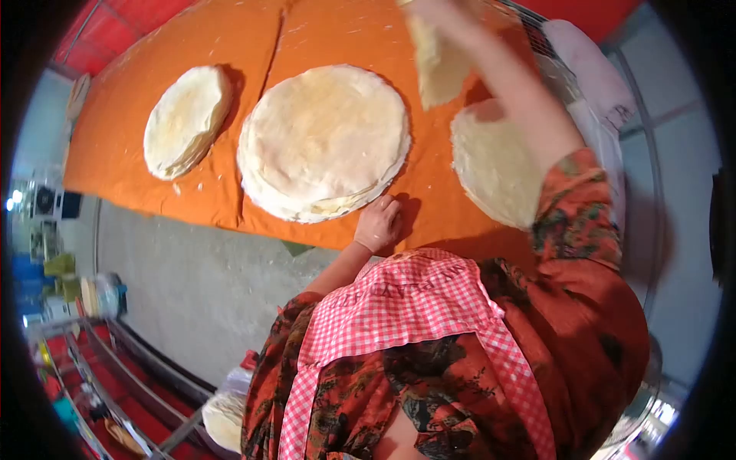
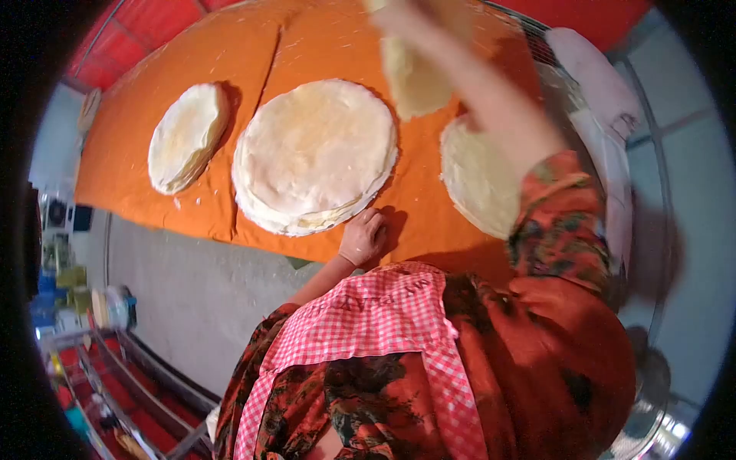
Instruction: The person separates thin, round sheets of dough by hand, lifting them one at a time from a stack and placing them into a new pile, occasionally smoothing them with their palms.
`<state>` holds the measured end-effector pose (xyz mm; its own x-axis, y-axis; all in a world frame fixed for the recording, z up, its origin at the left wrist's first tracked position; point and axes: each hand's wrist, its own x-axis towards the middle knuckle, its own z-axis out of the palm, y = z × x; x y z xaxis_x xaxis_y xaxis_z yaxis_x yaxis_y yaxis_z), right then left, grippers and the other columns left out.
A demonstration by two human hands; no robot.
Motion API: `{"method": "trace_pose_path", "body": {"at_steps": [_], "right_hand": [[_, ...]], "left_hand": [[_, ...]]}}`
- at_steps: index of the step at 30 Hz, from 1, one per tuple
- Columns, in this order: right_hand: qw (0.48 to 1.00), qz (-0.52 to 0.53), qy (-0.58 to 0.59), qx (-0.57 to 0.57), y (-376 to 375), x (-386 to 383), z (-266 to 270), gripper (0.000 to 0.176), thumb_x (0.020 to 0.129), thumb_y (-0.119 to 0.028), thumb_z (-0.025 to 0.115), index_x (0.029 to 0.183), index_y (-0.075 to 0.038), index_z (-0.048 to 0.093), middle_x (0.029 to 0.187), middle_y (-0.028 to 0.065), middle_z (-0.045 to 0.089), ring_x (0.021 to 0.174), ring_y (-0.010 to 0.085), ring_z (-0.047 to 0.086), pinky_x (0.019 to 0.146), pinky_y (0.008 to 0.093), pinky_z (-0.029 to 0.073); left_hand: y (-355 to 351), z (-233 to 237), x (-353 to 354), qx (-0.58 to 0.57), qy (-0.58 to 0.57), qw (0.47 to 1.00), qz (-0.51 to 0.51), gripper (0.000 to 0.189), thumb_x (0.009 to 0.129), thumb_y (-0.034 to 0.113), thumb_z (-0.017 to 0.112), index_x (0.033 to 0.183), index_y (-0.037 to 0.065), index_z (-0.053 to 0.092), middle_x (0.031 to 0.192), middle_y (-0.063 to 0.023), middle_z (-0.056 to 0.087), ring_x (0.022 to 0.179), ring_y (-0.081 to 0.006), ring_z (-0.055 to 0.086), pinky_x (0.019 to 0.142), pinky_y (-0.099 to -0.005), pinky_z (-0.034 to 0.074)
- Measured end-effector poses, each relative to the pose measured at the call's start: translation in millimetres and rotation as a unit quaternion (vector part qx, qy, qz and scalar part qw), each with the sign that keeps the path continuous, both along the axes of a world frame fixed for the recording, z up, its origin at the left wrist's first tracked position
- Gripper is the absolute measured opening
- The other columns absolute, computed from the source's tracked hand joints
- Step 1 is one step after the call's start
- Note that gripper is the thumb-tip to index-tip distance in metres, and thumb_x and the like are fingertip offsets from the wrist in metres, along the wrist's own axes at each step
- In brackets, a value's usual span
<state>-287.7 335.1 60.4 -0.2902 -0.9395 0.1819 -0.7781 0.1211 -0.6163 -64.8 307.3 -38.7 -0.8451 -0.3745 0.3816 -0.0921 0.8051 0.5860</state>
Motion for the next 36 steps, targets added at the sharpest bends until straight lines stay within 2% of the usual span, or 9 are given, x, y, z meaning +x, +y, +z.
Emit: {"method": "trace_pose_path", "body": {"at_steps": [9, 11, 12, 16, 18, 19, 25, 29, 36], "right_hand": [[0.977, 0.153, -0.011, 0.147, -69, 145, -6, 0.069, 0.069, -0.040, 0.076, 0.122, -0.003, 0.053, 0.110, 0.0198, 0.059, 0.102, 0.0366, 0.057, 0.089, 0.0455, 0.045], [0.992, 0.106, -0.027, -0.068, -35, 104, -60, 0.058, 0.068, -0.037, 0.076, 0.110, -0.001, 0.059, 0.109, 0.0202, 0.059, 0.100, 0.0354, 0.058, 0.088, 0.0434, 0.046], [0.991, -0.034, -0.074, 0.109, -9, 69, -30, 0.044, 0.071, -0.028, 0.074, 0.102, -0.001, 0.061, 0.108, 0.0202, 0.059, 0.099, 0.0333, 0.059, 0.086, 0.0410, 0.047], [0.856, -0.495, -0.051, -0.143, 177, -76, -58, 0.034, 0.072, -0.007, 0.062, 0.105, -0.001, 0.057, 0.105, 0.0182, 0.059, 0.100, 0.0257, 0.057, 0.086, 0.0359, 0.047], [0.732, -0.670, 0.125, -0.023, 273, -120, -85, 0.037, 0.070, -0.011, 0.064, 0.104, 0.003, 0.059, 0.101, 0.0213, 0.061, 0.102, 0.0349, 0.058, 0.089, 0.0385, 0.047], [0.703, -0.710, -0.009, 0.037, 307, -134, -90, 0.047, 0.065, -0.024, 0.075, 0.102, 0.002, 0.061, 0.105, 0.0221, 0.063, 0.098, 0.0360, 0.060, 0.085, 0.0422, 0.048], [0.709, -0.658, -0.242, -0.072, 335, -169, -153, 0.040, 0.063, -0.025, 0.083, 0.085, 0.005, 0.069, 0.081, 0.0083, 0.066, 0.072, 0.0183, 0.061, 0.070, 0.0355, 0.048], [0.715, -0.492, -0.461, -0.187, 335, -200, -183, 0.043, 0.067, -0.001, 0.071, 0.107, 0.010, 0.061, 0.104, 0.0167, 0.064, 0.092, 0.0314, 0.064, 0.084, 0.0398, 0.051], [0.879, -0.390, -0.255, -0.106, 183, -212, 69, 0.050, 0.068, 0.007, 0.065, 0.117, 0.003, 0.055, 0.107, 0.0125, 0.064, 0.093, 0.0244, 0.063, 0.081, 0.0355, 0.052]], "left_hand": [[-3, -4, 2, 0.026, 0.047, 0.994, -0.096, 0.016, 0.075, 0.010, 0.062, 0.090, 0.007, 0.059, 0.096, -0.0186, 0.058, 0.091, -0.0409, 0.055, 0.080, -0.0469, 0.046], [-2, -8, 4, 0.025, 0.045, 0.996, -0.079, 0.014, 0.075, 0.009, 0.062, 0.088, 0.006, 0.059, 0.096, -0.0182, 0.057, 0.091, -0.0406, 0.055, 0.080, -0.0464, 0.046], [-3, -1, 5, 0.057, 0.005, 0.994, -0.096, 0.012, 0.074, 0.007, 0.062, 0.086, 0.006, 0.059, 0.096, -0.0167, 0.056, 0.092, -0.0386, 0.055, 0.079, -0.0450, 0.046], [1, 6, 4, 0.039, -0.002, 0.995, -0.088, 0.012, 0.073, 0.006, 0.063, 0.084, 0.005, 0.059, 0.095, -0.0159, 0.054, 0.090, -0.0363, 0.055, 0.078, -0.0434, 0.046], [1, 8, 2, 0.030, -0.005, 0.996, -0.087, 0.013, 0.073, 0.006, 0.063, 0.085, 0.005, 0.059, 0.095, -0.0155, 0.054, 0.090, -0.0364, 0.055, 0.078, -0.0437, 0.046], [2, 8, 3, 0.024, -0.008, 0.996, -0.085, 0.013, 0.073, 0.006, 0.063, 0.085, 0.005, 0.059, 0.095, -0.0154, 0.054, 0.090, -0.0364, 0.055, 0.078, -0.0438, 0.046], [3, 10, -1, 0.004, -0.013, 0.996, -0.089, 0.012, 0.072, 0.006, 0.061, 0.083, 0.005, 0.057, 0.094, -0.0154, 0.056, 0.090, -0.0360, 0.055, 0.078, -0.0441, 0.047], [2, 11, -3, 0.008, 0.017, 0.996, -0.090, 0.014, 0.072, 0.004, 0.059, 0.086, 0.006, 0.057, 0.097, -0.0159, 0.058, 0.091, -0.0354, 0.056, 0.078, -0.0420, 0.048], [-1, 10, 4, 0.001, 0.011, 0.996, -0.085, 0.016, 0.071, 0.005, 0.061, 0.087, 0.004, 0.057, 0.095, -0.0149, 0.055, 0.089, -0.0353, 0.055, 0.077, -0.0418, 0.048]]}}
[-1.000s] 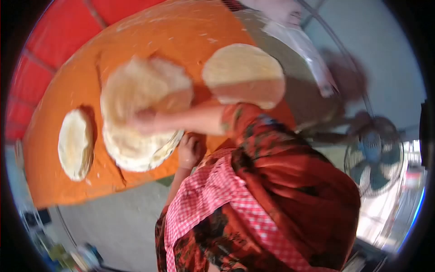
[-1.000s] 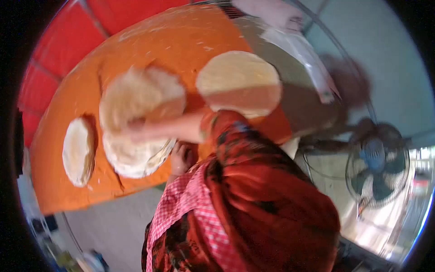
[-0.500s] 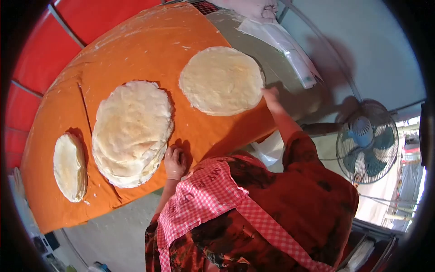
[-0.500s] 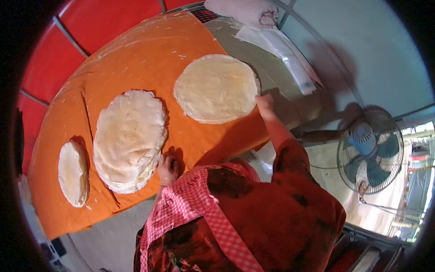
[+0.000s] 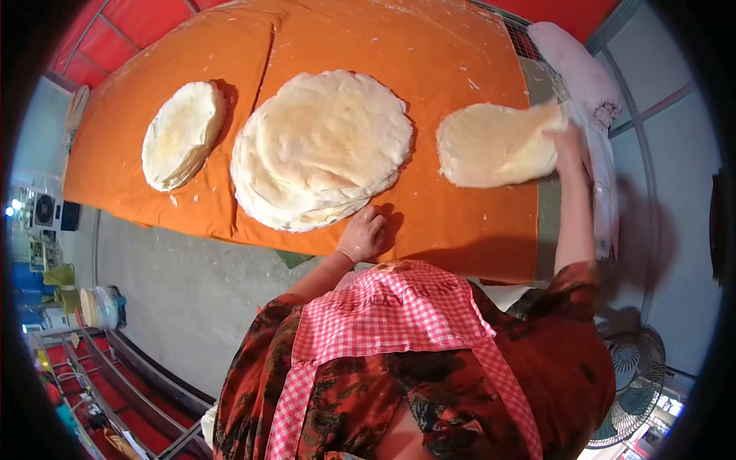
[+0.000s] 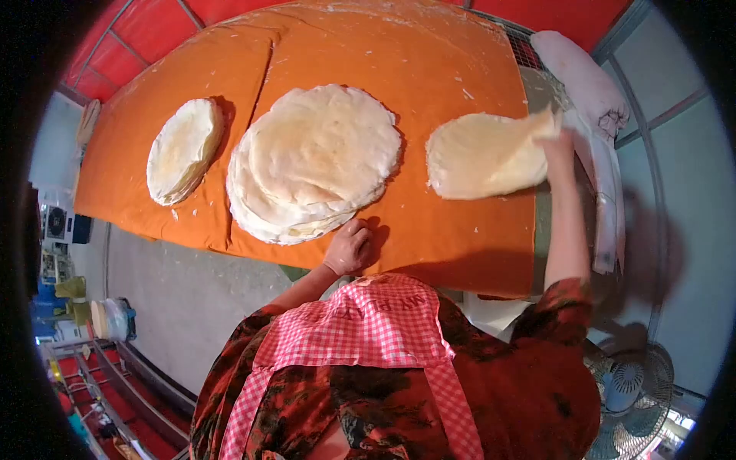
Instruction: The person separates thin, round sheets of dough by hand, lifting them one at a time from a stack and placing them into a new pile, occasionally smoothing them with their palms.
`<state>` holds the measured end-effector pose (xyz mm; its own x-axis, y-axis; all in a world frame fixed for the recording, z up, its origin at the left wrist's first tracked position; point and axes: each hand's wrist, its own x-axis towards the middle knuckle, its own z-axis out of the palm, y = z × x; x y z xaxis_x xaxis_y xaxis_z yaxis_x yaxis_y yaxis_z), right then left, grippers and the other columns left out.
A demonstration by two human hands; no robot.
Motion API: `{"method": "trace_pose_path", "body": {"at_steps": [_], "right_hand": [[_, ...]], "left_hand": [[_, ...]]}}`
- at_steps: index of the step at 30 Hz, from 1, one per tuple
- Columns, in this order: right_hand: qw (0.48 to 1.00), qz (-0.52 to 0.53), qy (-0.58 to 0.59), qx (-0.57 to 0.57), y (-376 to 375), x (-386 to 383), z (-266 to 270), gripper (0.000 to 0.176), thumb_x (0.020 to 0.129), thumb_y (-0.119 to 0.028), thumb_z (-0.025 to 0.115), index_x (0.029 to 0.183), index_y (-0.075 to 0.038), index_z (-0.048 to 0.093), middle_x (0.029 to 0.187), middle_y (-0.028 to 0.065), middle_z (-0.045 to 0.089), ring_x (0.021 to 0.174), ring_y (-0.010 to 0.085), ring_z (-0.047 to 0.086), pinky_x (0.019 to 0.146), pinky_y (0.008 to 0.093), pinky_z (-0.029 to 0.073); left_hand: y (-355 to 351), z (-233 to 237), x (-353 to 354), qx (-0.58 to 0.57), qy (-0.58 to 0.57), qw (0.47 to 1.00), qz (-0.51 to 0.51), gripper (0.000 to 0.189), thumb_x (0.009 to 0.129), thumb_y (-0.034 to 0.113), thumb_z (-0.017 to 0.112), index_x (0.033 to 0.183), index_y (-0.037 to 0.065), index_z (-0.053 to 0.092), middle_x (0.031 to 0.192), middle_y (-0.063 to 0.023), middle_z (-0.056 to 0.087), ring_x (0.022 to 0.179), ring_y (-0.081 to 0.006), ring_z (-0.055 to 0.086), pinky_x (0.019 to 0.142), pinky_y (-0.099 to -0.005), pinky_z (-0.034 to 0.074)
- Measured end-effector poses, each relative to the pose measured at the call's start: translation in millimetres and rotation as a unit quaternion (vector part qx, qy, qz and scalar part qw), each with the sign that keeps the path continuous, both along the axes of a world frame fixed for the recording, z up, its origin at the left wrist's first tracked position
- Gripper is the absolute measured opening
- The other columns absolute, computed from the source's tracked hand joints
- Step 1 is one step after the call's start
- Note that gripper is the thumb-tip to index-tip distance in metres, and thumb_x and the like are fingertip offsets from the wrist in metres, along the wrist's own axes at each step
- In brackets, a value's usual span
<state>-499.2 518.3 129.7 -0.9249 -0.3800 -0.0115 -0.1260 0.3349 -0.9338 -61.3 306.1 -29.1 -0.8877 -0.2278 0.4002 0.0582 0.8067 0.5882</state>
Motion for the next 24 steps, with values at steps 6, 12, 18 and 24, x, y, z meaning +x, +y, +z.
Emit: {"method": "trace_pose_path", "body": {"at_steps": [6, 12, 18, 24], "right_hand": [[0.886, 0.182, 0.384, 0.183, -173, 109, 148, 0.030, 0.073, 0.000, 0.061, 0.102, 0.001, 0.062, 0.086, 0.0164, 0.067, 0.080, 0.0245, 0.065, 0.073, 0.0346, 0.051], [0.822, 0.328, 0.437, 0.160, -255, 313, 81, 0.022, 0.078, -0.003, 0.054, 0.098, -0.005, 0.064, 0.093, 0.0188, 0.064, 0.090, 0.0358, 0.061, 0.081, 0.0421, 0.048], [0.760, 0.558, 0.241, 0.230, -278, 387, -45, 0.066, 0.070, -0.044, 0.073, 0.116, -0.001, 0.055, 0.127, 0.0213, 0.050, 0.118, 0.0352, 0.048, 0.098, 0.0427, 0.041], [0.830, 0.459, 0.282, 0.142, -272, 354, -80, 0.059, 0.076, -0.033, 0.073, 0.121, 0.000, 0.053, 0.134, 0.0181, 0.047, 0.127, 0.0332, 0.041, 0.105, 0.0375, 0.035]], "left_hand": [[-12, 6, 15, 0.288, -0.014, 0.957, 0.037, 0.013, 0.079, 0.003, 0.059, 0.092, 0.003, 0.058, 0.094, -0.0092, 0.059, 0.089, -0.0236, 0.059, 0.078, -0.0343, 0.049], [-98, 57, 63, 0.779, 0.243, 0.577, 0.034, 0.046, 0.092, 0.037, 0.052, 0.126, 0.007, 0.044, 0.124, -0.0123, 0.051, 0.117, -0.0297, 0.051, 0.097, -0.0441, 0.043], [-148, 50, 98, 0.866, 0.249, 0.433, 0.025, 0.059, 0.092, 0.053, 0.045, 0.131, 0.009, 0.044, 0.130, -0.0119, 0.052, 0.121, -0.0309, 0.048, 0.101, -0.0468, 0.039], [-158, 14, 108, 0.874, 0.197, 0.444, 0.030, 0.045, 0.090, 0.038, 0.056, 0.121, 0.006, 0.049, 0.124, -0.0153, 0.054, 0.116, -0.0313, 0.051, 0.098, -0.0465, 0.043]]}}
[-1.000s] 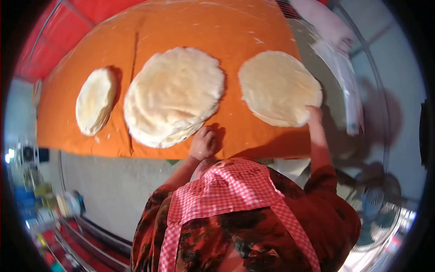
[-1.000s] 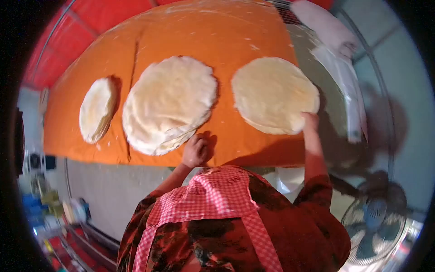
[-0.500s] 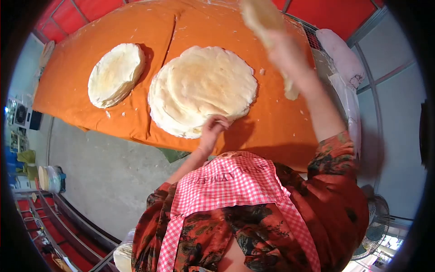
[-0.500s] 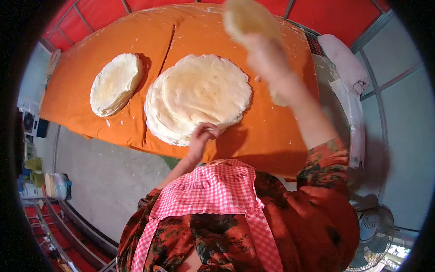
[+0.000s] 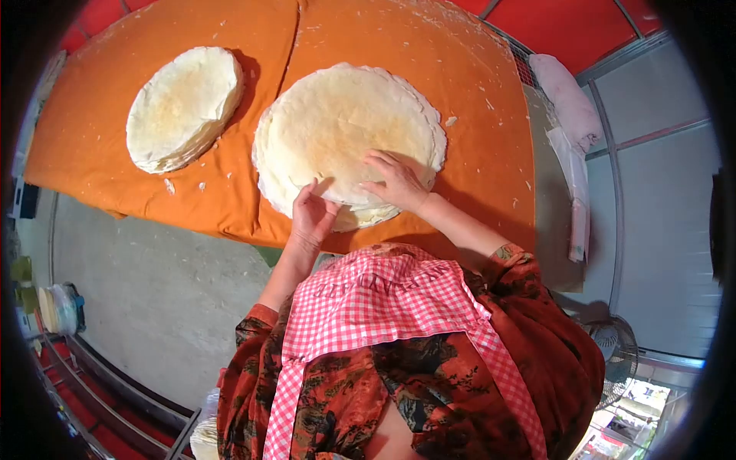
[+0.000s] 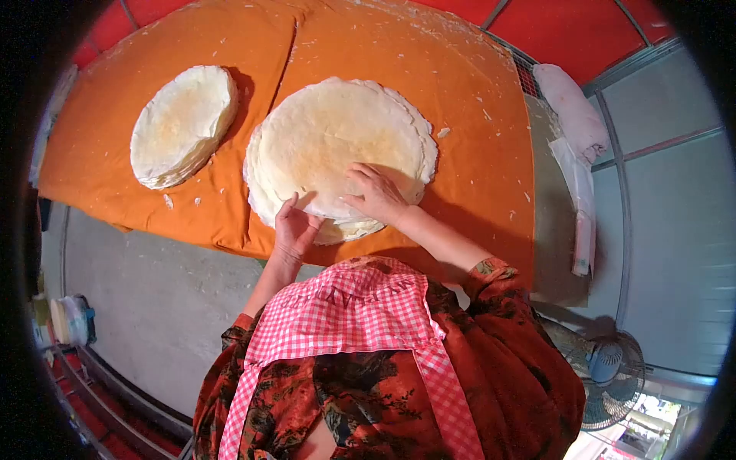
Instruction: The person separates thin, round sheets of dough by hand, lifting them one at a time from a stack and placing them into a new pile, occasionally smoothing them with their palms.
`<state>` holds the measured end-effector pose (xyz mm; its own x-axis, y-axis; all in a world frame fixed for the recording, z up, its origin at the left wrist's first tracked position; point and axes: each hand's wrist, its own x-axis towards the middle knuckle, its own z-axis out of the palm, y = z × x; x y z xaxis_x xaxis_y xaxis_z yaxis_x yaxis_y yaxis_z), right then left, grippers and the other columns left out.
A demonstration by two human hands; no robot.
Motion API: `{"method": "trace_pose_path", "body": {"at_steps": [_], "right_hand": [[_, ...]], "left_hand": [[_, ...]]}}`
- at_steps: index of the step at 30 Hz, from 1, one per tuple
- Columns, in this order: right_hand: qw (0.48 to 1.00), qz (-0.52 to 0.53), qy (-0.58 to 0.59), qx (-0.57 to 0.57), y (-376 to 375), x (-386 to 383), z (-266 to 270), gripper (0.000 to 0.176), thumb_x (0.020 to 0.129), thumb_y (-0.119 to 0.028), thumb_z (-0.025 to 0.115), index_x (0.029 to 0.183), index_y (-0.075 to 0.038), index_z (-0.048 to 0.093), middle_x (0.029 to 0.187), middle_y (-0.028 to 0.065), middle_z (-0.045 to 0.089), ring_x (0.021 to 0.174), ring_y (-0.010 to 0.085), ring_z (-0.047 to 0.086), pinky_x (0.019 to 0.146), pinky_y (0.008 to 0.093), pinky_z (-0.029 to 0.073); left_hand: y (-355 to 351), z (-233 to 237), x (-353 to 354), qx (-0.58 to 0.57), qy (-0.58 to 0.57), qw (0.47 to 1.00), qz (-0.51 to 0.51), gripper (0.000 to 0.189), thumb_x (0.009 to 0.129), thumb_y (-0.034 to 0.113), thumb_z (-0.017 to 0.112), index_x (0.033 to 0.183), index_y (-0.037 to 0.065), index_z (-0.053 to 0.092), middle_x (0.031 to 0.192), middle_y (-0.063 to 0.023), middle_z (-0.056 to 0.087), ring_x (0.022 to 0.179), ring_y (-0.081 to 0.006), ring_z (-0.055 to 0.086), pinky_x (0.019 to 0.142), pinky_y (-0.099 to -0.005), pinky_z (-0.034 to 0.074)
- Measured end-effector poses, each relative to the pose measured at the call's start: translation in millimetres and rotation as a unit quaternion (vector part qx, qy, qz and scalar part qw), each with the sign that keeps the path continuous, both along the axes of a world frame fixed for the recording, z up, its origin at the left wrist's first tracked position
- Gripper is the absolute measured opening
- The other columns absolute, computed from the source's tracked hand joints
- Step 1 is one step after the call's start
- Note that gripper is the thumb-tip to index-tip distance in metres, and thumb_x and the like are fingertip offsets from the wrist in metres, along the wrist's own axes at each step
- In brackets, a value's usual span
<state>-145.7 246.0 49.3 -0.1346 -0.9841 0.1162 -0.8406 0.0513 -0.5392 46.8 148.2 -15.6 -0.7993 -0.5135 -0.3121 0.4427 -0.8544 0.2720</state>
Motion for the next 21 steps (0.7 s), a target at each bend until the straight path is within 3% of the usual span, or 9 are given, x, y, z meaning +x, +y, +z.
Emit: {"method": "trace_pose_path", "body": {"at_steps": [2, 4, 7, 10, 13, 14, 17, 18, 21], "right_hand": [[0.999, 0.027, 0.029, -0.020, -1, 2, 1, 0.062, 0.075, -0.033, 0.073, 0.123, -0.001, 0.051, 0.136, 0.0175, 0.045, 0.129, 0.0327, 0.039, 0.106, 0.0386, 0.034], [0.997, 0.067, 0.040, -0.009, -4, 10, 6, 0.066, 0.074, -0.032, 0.074, 0.127, -0.002, 0.048, 0.138, 0.0168, 0.041, 0.131, 0.0321, 0.036, 0.107, 0.0398, 0.032], [0.994, 0.078, 0.076, 0.019, 1, 18, 13, 0.074, 0.072, -0.031, 0.074, 0.132, -0.003, 0.043, 0.141, 0.0163, 0.037, 0.134, 0.0315, 0.032, 0.109, 0.0406, 0.030], [0.988, 0.067, 0.137, 0.030, 4, 25, 29, 0.071, 0.072, -0.022, 0.071, 0.134, -0.003, 0.041, 0.140, 0.0165, 0.039, 0.132, 0.0315, 0.035, 0.108, 0.0410, 0.031], [0.983, 0.021, 0.180, 0.024, 9, 11, -5, 0.062, 0.073, -0.008, 0.065, 0.131, -0.003, 0.044, 0.136, 0.0161, 0.045, 0.128, 0.0315, 0.042, 0.105, 0.0407, 0.036], [0.984, 0.025, 0.172, -0.045, 3, 4, -2, 0.049, 0.071, 0.003, 0.058, 0.120, -0.001, 0.055, 0.121, 0.0166, 0.058, 0.114, 0.0321, 0.055, 0.096, 0.0401, 0.045], [0.993, 0.027, 0.096, -0.057, -8, -21, 39, 0.036, 0.074, 0.003, 0.054, 0.108, -0.002, 0.064, 0.104, 0.0130, 0.065, 0.102, 0.0305, 0.061, 0.086, 0.0403, 0.050], [0.987, 0.039, 0.107, -0.113, -11, -31, 54, 0.028, 0.070, 0.005, 0.057, 0.095, -0.001, 0.068, 0.095, 0.0124, 0.069, 0.090, 0.0331, 0.066, 0.080, 0.0398, 0.054], [0.978, 0.062, 0.189, -0.068, 19, -48, 79, 0.041, 0.070, 0.006, 0.057, 0.110, -0.002, 0.063, 0.114, 0.0139, 0.063, 0.107, 0.0336, 0.060, 0.091, 0.0408, 0.049]], "left_hand": [[-9, -19, 6, -0.091, -0.051, 0.994, -0.039, 0.043, 0.089, 0.034, 0.058, 0.119, 0.006, 0.049, 0.122, -0.0163, 0.055, 0.115, -0.0316, 0.052, 0.098, -0.0466, 0.043], [-9, -12, 8, -0.074, -0.017, 0.997, -0.013, 0.046, 0.089, 0.037, 0.057, 0.122, 0.005, 0.048, 0.123, -0.0172, 0.054, 0.116, -0.0324, 0.051, 0.099, -0.0473, 0.042], [-23, 36, 8, -0.003, 0.054, 0.999, 0.002, 0.056, 0.090, 0.044, 0.054, 0.128, 0.005, 0.042, 0.129, -0.0184, 0.051, 0.121, -0.0342, 0.048, 0.101, -0.0498, 0.040], [-33, 49, 6, 0.045, 0.091, 0.995, 0.007, 0.067, 0.089, 0.053, 0.051, 0.135, 0.006, 0.035, 0.137, -0.0186, 0.043, 0.126, -0.0361, 0.043, 0.103, -0.0538, 0.037], [-39, 52, 3, 0.070, 0.094, 0.993, 0.005, 0.076, 0.088, 0.061, 0.048, 0.139, 0.008, 0.030, 0.142, -0.0176, 0.037, 0.129, -0.0370, 0.040, 0.103, -0.0573, 0.034], [-41, 53, 1, 0.078, 0.093, 0.993, 0.001, 0.078, 0.087, 0.063, 0.047, 0.139, 0.009, 0.029, 0.144, -0.0172, 0.036, 0.129, -0.0371, 0.039, 0.104, -0.0583, 0.033], [-45, 54, -4, 0.068, 0.123, 0.990, -0.007, 0.076, 0.088, 0.065, 0.043, 0.140, 0.011, 0.028, 0.144, -0.0157, 0.035, 0.129, -0.0370, 0.040, 0.104, -0.0585, 0.032], [-45, 51, -7, 0.093, 0.106, 0.990, -0.003, 0.073, 0.090, 0.063, 0.041, 0.140, 0.011, 0.030, 0.144, -0.0155, 0.037, 0.130, -0.0365, 0.039, 0.104, -0.0594, 0.031], [-50, 32, -14, 0.108, 0.083, 0.990, -0.022, 0.067, 0.093, 0.059, 0.036, 0.140, 0.012, 0.033, 0.142, -0.0144, 0.040, 0.130, -0.0355, 0.039, 0.104, -0.0605, 0.031]]}}
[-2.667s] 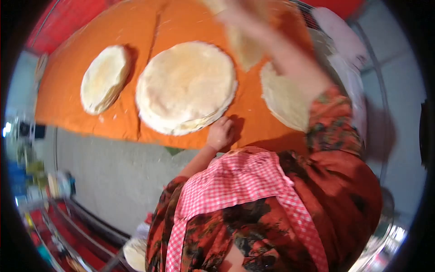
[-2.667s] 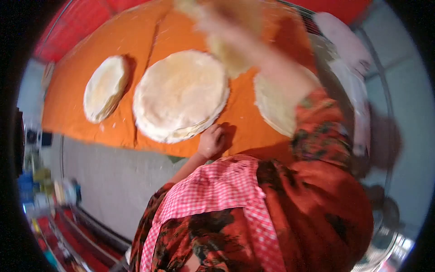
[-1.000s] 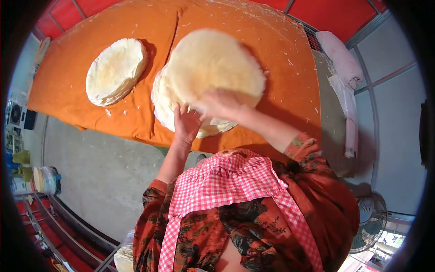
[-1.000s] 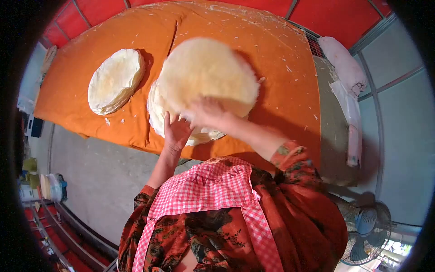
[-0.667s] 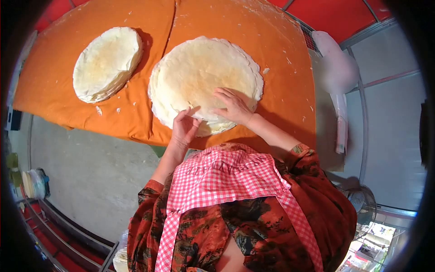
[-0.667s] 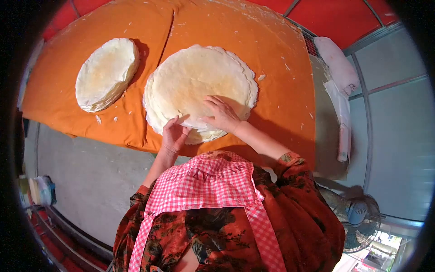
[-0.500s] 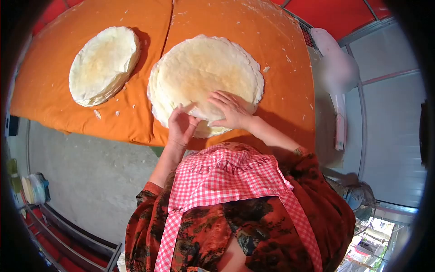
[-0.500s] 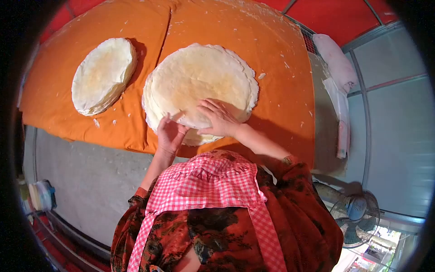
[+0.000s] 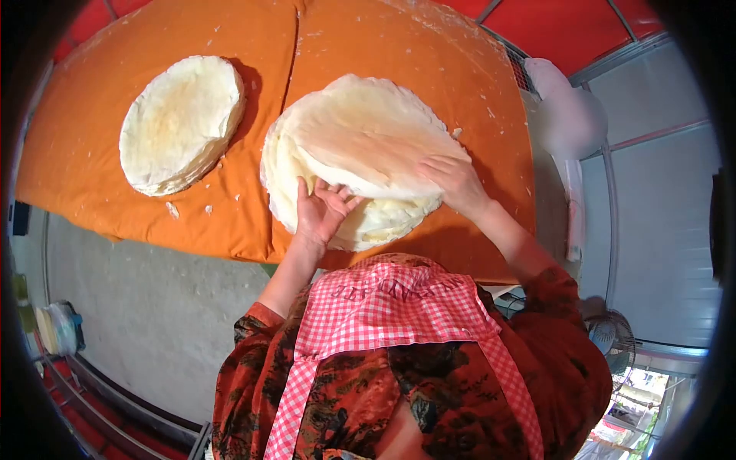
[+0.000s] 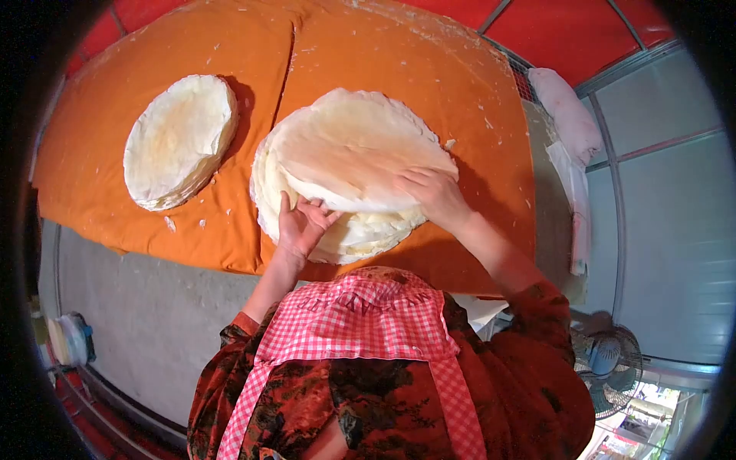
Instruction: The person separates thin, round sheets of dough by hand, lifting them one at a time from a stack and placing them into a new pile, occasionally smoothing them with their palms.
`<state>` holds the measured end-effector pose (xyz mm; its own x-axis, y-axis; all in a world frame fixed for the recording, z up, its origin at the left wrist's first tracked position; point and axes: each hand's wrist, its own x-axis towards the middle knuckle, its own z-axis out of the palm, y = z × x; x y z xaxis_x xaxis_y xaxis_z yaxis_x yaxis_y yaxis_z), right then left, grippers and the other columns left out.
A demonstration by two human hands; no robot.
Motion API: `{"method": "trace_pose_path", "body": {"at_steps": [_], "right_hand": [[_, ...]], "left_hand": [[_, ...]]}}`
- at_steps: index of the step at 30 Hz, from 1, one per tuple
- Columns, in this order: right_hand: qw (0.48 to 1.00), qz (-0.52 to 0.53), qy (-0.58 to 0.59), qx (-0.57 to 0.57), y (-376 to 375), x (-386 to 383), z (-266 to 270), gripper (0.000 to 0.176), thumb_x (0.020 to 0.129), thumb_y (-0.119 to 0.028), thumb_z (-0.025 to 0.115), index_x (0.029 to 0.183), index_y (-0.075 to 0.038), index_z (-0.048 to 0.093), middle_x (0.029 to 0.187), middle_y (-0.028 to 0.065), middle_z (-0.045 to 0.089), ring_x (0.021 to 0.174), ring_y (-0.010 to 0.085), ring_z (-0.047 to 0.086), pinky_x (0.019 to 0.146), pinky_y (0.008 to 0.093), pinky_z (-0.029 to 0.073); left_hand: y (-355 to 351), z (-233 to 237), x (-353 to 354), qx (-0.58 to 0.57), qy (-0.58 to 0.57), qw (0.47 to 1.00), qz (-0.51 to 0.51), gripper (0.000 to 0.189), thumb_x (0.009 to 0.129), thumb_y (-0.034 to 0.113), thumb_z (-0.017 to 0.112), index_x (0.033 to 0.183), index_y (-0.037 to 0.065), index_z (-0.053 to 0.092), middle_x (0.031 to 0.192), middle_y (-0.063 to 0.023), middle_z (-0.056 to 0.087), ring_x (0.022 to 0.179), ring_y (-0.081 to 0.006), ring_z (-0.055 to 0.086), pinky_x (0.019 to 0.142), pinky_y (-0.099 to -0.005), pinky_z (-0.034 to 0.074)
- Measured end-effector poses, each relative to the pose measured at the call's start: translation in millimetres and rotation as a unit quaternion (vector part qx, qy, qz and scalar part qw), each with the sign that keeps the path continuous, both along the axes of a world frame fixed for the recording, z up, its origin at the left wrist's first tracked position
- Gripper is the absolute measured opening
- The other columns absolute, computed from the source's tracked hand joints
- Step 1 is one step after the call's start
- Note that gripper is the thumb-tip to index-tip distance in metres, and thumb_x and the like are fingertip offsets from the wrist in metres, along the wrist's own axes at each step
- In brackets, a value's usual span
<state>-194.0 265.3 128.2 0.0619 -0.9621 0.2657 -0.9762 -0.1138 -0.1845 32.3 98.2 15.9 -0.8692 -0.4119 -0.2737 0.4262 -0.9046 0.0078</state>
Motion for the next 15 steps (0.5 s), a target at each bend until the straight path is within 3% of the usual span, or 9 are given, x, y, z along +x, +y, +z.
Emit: {"method": "trace_pose_path", "body": {"at_steps": [2, 3, 6, 8, 10, 14, 15], "right_hand": [[0.985, -0.002, 0.127, 0.119, 25, 2, -1, 0.049, 0.072, 0.001, 0.058, 0.120, -0.004, 0.056, 0.127, 0.0153, 0.054, 0.118, 0.0342, 0.051, 0.096, 0.0402, 0.044], [0.966, -0.004, 0.188, 0.178, 35, 2, -4, 0.053, 0.073, -0.001, 0.059, 0.125, -0.005, 0.053, 0.134, 0.0160, 0.049, 0.123, 0.0345, 0.047, 0.099, 0.0398, 0.041], [0.977, -0.046, -0.038, 0.206, 23, 20, -28, 0.063, 0.077, -0.011, 0.062, 0.135, -0.003, 0.040, 0.142, 0.0191, 0.038, 0.131, 0.0372, 0.036, 0.106, 0.0406, 0.033], [0.973, -0.071, -0.189, 0.114, -12, 50, -25, 0.067, 0.081, -0.020, 0.063, 0.137, 0.001, 0.035, 0.140, 0.0232, 0.039, 0.131, 0.0386, 0.036, 0.106, 0.0418, 0.034], [0.964, -0.130, -0.188, 0.136, -40, 84, -22, 0.061, 0.083, -0.021, 0.060, 0.135, 0.003, 0.037, 0.138, 0.0238, 0.041, 0.129, 0.0378, 0.039, 0.104, 0.0417, 0.035], [0.957, -0.201, -0.145, 0.152, -66, 97, -33, 0.052, 0.087, -0.019, 0.054, 0.132, 0.003, 0.040, 0.130, 0.0244, 0.050, 0.116, 0.0371, 0.052, 0.096, 0.0424, 0.043], [0.960, -0.216, -0.114, 0.137, -67, 97, -32, 0.041, 0.086, -0.014, 0.052, 0.123, 0.003, 0.050, 0.124, 0.0233, 0.054, 0.106, 0.0351, 0.058, 0.090, 0.0428, 0.046]], "left_hand": [[2, -15, -5, -0.058, 0.031, 0.996, -0.052, 0.064, 0.094, 0.059, 0.035, 0.140, 0.015, 0.033, 0.140, -0.0129, 0.043, 0.127, -0.0355, 0.043, 0.102, -0.0589, 0.034], [10, 5, -9, -0.034, 0.005, 0.998, -0.057, 0.059, 0.096, 0.053, 0.034, 0.139, 0.012, 0.036, 0.138, -0.0121, 0.046, 0.124, -0.0330, 0.046, 0.098, -0.0535, 0.041], [19, -5, -18, -0.132, -0.046, 0.986, -0.090, 0.054, 0.097, 0.046, 0.037, 0.138, 0.011, 0.037, 0.139, -0.0096, 0.046, 0.123, -0.0287, 0.048, 0.095, -0.0452, 0.047], [21, 1, -18, -0.128, -0.055, 0.986, -0.095, 0.046, 0.098, 0.037, 0.039, 0.134, 0.009, 0.040, 0.129, -0.0104, 0.052, 0.112, -0.0250, 0.055, 0.088, -0.0401, 0.049], [15, -2, -19, -0.132, -0.073, 0.982, -0.114, 0.041, 0.097, 0.030, 0.042, 0.131, 0.007, 0.041, 0.125, -0.0123, 0.053, 0.107, -0.0248, 0.056, 0.082, -0.0396, 0.050], [20, 2, -27, -0.214, -0.209, 0.953, -0.050, 0.026, 0.091, 0.011, 0.048, 0.117, 0.008, 0.048, 0.096, -0.0073, 0.060, 0.075, -0.0174, 0.059, 0.061, -0.0317, 0.048], [19, -1, -29, -0.224, -0.217, 0.949, -0.046, 0.024, 0.089, 0.007, 0.049, 0.114, 0.008, 0.049, 0.089, -0.0058, 0.059, 0.069, -0.0161, 0.057, 0.056, -0.0299, 0.047]]}}
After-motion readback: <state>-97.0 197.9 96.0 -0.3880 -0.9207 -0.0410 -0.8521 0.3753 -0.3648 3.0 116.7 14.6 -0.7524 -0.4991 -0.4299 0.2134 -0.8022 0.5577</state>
